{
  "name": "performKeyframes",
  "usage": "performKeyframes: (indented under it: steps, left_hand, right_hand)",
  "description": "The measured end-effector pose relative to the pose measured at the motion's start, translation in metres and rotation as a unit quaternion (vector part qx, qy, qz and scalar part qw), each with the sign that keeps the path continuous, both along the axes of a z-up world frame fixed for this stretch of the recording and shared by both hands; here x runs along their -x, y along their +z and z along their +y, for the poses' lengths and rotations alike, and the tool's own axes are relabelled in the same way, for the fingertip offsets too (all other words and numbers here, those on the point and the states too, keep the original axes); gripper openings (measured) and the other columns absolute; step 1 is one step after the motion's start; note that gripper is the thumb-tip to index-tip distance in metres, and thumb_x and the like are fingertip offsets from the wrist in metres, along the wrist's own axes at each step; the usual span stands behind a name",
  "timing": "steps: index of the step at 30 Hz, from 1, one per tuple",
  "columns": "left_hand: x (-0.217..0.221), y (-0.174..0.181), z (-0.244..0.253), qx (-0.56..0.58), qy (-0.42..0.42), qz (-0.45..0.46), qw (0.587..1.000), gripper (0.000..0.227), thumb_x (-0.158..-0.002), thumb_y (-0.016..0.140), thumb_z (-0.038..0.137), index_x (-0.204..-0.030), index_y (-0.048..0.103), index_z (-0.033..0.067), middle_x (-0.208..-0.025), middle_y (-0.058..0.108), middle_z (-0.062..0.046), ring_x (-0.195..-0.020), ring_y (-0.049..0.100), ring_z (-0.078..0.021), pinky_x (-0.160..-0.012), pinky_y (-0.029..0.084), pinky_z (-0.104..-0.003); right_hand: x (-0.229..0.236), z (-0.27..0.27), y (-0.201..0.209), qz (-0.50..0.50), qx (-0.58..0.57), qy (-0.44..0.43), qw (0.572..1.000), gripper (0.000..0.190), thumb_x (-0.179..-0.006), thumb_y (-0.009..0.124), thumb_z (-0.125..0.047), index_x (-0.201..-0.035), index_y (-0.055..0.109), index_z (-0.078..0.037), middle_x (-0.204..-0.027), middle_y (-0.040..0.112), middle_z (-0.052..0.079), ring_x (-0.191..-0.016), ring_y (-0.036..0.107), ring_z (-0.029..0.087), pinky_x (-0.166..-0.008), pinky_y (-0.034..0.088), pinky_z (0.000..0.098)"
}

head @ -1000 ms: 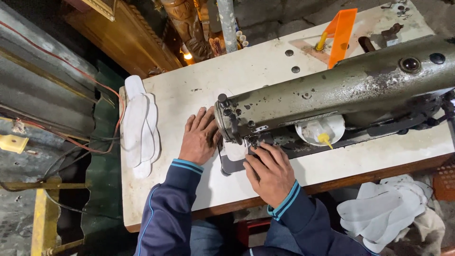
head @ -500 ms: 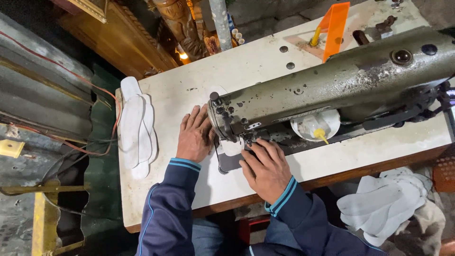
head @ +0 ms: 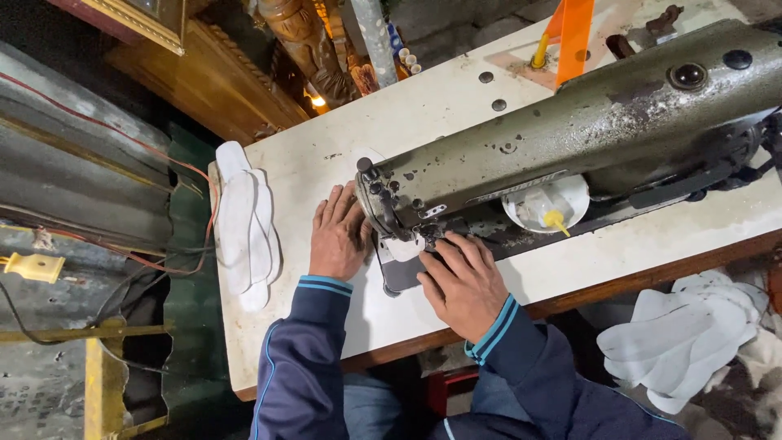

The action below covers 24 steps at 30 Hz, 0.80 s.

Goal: Sewing the edges of shoe insoles using an industrial sewing machine at a stitching station.

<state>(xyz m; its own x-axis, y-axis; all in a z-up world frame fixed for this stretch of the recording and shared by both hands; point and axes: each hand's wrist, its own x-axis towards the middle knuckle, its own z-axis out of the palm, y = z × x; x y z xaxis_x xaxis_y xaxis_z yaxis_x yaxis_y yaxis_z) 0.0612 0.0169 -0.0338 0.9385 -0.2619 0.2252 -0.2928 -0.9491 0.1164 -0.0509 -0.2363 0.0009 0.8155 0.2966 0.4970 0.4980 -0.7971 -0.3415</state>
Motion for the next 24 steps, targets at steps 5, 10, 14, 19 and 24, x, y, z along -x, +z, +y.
performKeyframes:
  steps: [5,10,14,19,24]
  left_hand:
    - [0.006,-0.001,0.001,0.002,0.017,-0.006,1.0,0.047,-0.109,0.042,0.05,-0.148,0.056,0.0296,-0.164,0.042,-0.002,-0.153,0.033,-0.0292,-0.124,0.026,-0.051]
    - [0.017,0.01,0.003,0.015,0.053,0.019,0.998,0.054,-0.109,0.035,0.059,-0.154,0.05,0.0349,-0.163,0.044,-0.003,-0.154,0.031,-0.029,-0.125,0.024,-0.05]
    - [0.031,0.02,0.009,0.015,0.065,0.019,0.998,0.053,-0.109,0.037,0.058,-0.155,0.049,0.0361,-0.162,0.044,-0.003,-0.154,0.032,-0.03,-0.125,0.024,-0.051]
    - [0.044,0.021,0.017,0.01,0.09,0.036,0.995,0.054,-0.107,0.036,0.061,-0.156,0.047,0.0387,-0.163,0.043,-0.006,-0.155,0.03,-0.0309,-0.125,0.024,-0.051]
    - [0.052,0.025,0.014,0.011,0.103,0.031,0.994,0.053,-0.107,0.039,0.06,-0.154,0.05,0.0381,-0.163,0.043,-0.006,-0.156,0.027,-0.0319,-0.125,0.023,-0.052]
  right_hand:
    - [-0.002,0.001,-0.003,-0.001,-0.001,0.004,1.0,0.032,-0.104,0.061,-0.035,-0.119,0.077,-0.011,-0.115,0.07,0.017,-0.131,0.058,0.038,-0.108,0.047,0.0579]
    - [-0.002,0.001,-0.007,0.013,0.006,0.006,1.0,0.036,-0.105,0.058,-0.037,-0.123,0.075,-0.011,-0.119,0.068,0.017,-0.135,0.054,0.038,-0.111,0.043,0.058]
    - [-0.002,0.0,-0.005,0.015,0.003,0.007,1.0,0.036,-0.105,0.058,-0.037,-0.123,0.075,-0.011,-0.121,0.068,0.017,-0.136,0.053,0.038,-0.111,0.042,0.0576]
    - [-0.002,0.0,-0.006,0.019,0.006,0.006,1.0,0.037,-0.106,0.056,-0.038,-0.125,0.074,-0.012,-0.125,0.065,0.017,-0.138,0.049,0.039,-0.113,0.039,0.0585]
    - [-0.002,-0.002,-0.007,0.018,-0.001,0.01,1.0,0.036,-0.107,0.056,-0.036,-0.125,0.073,-0.011,-0.128,0.064,0.018,-0.139,0.048,0.04,-0.114,0.038,0.0588]
